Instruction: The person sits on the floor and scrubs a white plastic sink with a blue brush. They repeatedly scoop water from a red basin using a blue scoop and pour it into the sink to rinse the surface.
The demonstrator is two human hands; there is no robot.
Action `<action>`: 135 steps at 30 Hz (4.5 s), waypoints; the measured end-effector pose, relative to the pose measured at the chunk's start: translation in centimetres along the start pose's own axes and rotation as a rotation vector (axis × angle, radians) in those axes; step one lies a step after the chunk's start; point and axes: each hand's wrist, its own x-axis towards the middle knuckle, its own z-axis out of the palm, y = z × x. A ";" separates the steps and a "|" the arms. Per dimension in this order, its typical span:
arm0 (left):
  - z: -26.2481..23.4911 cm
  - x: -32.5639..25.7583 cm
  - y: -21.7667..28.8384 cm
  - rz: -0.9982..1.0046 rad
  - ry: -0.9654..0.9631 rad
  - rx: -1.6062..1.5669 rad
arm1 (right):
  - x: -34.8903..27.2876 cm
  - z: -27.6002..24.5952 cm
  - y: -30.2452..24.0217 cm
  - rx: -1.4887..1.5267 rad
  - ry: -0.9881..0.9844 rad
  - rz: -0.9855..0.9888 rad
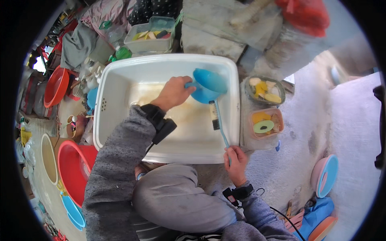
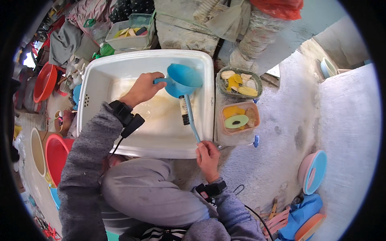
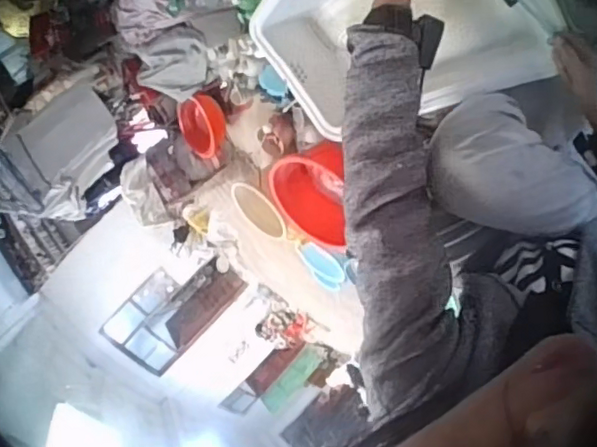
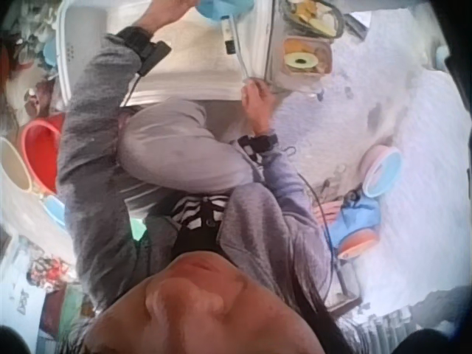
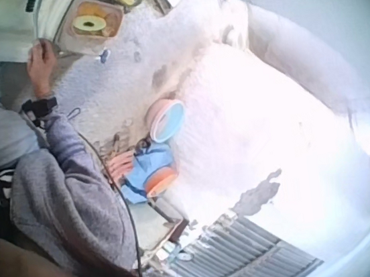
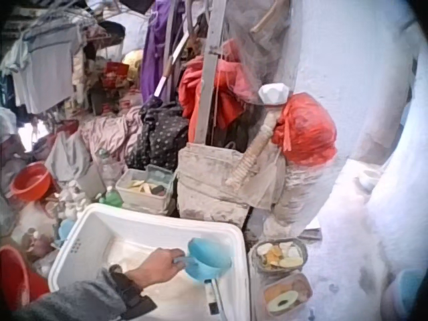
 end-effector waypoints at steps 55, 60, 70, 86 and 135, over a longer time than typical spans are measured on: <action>-14.2 -20.4 -1.2 -0.494 0.101 -0.198 | 16.8 13.9 -6.0 0.285 -0.100 0.099; -13.9 -20.4 -1.8 -0.504 0.082 -0.149 | 16.9 13.1 -5.6 0.321 -0.141 0.129; -13.6 -20.5 -2.0 -0.442 0.045 -0.036 | 17.4 12.1 -4.4 0.282 -0.138 0.230; -12.2 -19.3 -1.1 -0.203 0.047 -0.008 | 0.8 4.3 -12.4 -1.342 -0.408 -0.562; -7.8 -12.8 6.4 0.367 -0.061 0.318 | 0.5 4.8 -14.3 -2.194 -0.909 -0.860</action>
